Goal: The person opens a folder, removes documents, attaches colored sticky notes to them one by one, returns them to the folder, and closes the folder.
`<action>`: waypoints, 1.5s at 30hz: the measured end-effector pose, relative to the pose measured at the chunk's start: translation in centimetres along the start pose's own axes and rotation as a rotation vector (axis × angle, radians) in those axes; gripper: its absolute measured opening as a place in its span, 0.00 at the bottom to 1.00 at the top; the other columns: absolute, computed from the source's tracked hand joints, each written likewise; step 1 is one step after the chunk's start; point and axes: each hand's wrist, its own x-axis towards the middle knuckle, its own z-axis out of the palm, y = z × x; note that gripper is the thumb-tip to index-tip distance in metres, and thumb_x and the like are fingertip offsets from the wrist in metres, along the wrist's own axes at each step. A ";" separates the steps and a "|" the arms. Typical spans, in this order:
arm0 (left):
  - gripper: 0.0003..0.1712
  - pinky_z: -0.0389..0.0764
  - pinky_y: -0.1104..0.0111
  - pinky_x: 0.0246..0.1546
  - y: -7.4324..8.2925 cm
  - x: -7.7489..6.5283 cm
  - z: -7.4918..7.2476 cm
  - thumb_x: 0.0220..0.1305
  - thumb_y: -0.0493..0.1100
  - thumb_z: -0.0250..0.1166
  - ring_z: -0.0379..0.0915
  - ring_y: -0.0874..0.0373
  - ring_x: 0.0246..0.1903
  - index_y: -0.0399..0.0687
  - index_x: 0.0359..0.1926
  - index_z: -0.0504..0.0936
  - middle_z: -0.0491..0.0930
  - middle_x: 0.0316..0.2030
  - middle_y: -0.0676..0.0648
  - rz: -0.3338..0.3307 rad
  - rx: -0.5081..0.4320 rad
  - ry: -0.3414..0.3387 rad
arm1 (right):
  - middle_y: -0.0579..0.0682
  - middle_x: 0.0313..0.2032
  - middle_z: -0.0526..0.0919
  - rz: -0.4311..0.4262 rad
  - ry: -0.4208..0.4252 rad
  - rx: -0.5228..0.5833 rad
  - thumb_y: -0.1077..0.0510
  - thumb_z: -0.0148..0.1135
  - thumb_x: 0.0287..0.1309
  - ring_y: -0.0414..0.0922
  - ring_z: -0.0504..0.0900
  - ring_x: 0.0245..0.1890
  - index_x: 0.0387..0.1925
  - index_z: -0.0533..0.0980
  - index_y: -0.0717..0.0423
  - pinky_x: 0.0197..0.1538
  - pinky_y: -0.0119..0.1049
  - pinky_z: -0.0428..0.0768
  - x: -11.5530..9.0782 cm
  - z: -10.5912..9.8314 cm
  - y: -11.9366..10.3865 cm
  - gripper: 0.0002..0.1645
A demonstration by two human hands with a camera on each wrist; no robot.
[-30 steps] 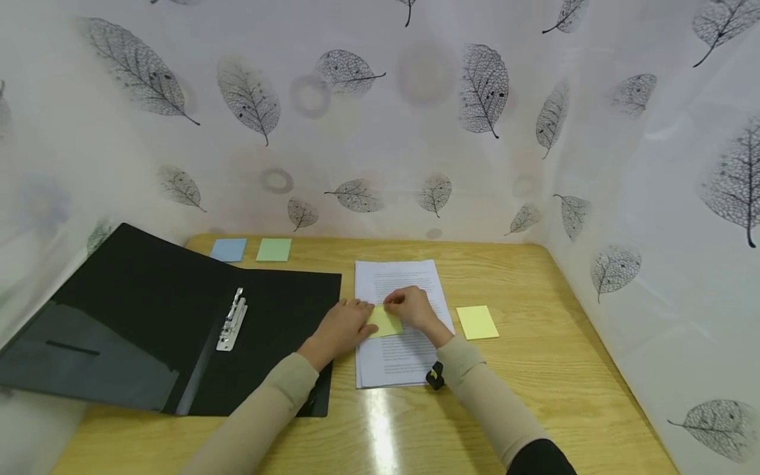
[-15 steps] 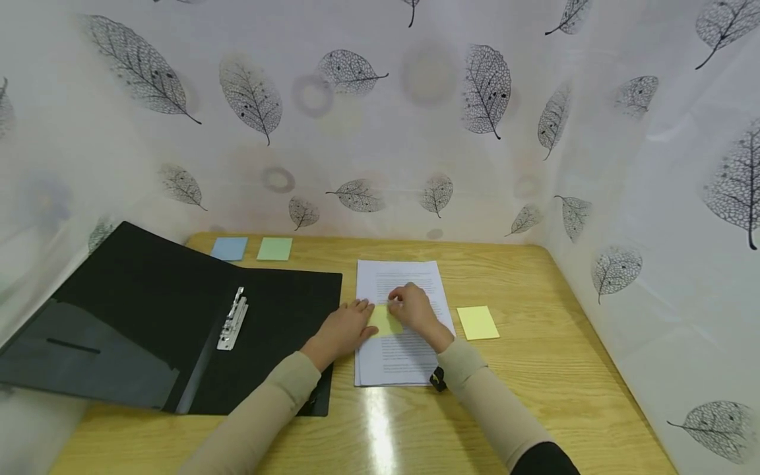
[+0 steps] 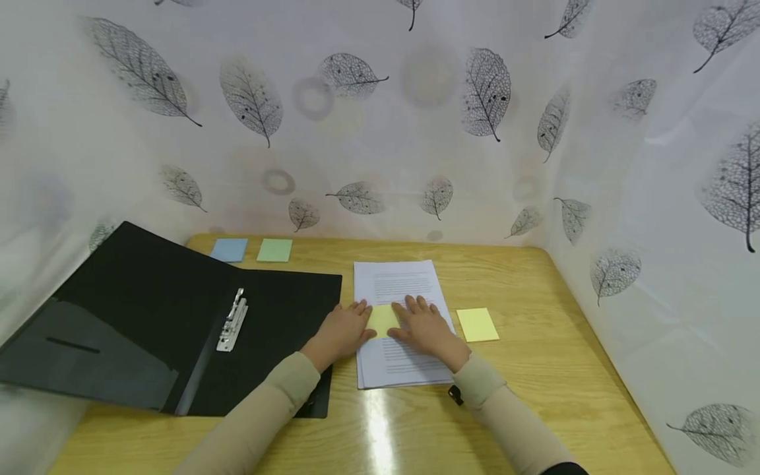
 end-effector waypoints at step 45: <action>0.39 0.47 0.31 0.78 -13.4 0.8 -0.8 0.84 0.57 0.52 0.46 0.24 0.79 0.38 0.82 0.58 0.53 0.78 0.22 -0.244 -0.302 0.290 | 0.77 0.79 0.52 0.008 -0.086 0.227 0.42 0.64 0.74 0.79 0.48 0.79 0.80 0.63 0.54 0.74 0.77 0.55 -1.7 -0.5 2.7 0.43</action>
